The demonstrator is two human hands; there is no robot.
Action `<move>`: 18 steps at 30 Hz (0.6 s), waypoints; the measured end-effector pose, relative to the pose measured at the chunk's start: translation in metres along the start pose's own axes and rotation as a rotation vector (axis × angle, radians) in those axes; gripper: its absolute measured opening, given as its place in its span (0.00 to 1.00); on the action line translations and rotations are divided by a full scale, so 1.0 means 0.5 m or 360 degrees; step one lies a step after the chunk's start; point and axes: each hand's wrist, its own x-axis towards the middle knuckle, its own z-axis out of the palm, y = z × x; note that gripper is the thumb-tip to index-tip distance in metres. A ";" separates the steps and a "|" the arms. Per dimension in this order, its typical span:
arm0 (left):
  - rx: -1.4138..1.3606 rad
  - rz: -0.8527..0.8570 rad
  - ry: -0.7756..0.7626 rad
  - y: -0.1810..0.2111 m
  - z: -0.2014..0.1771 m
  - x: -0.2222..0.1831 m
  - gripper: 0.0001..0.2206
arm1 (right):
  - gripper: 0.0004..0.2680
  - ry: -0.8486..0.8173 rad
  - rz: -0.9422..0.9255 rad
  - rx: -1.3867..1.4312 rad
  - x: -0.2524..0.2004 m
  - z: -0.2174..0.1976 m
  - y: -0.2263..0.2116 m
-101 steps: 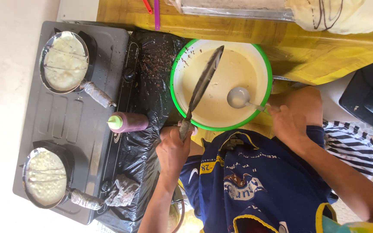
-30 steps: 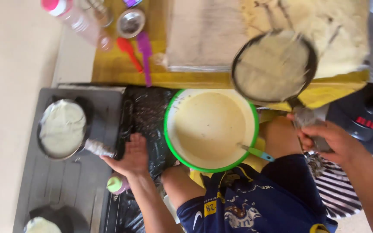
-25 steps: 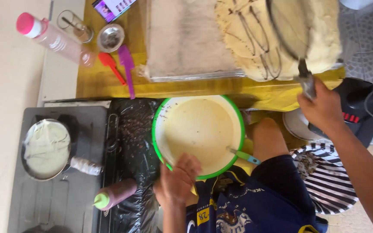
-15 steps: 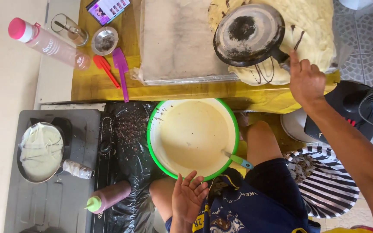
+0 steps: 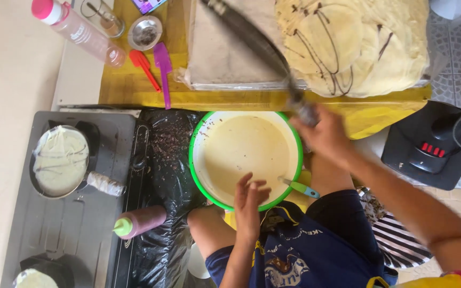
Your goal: The person is making thin crepes by applying oil from a squeeze bottle, ladling batter into small pans, swirling the batter to cover the surface, and cooking them on a gas stove.
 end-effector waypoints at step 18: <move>0.0049 0.0513 0.1405 -0.128 -0.495 -0.335 0.09 | 0.48 -0.1117 -0.0332 0.0925 -0.231 0.646 -0.416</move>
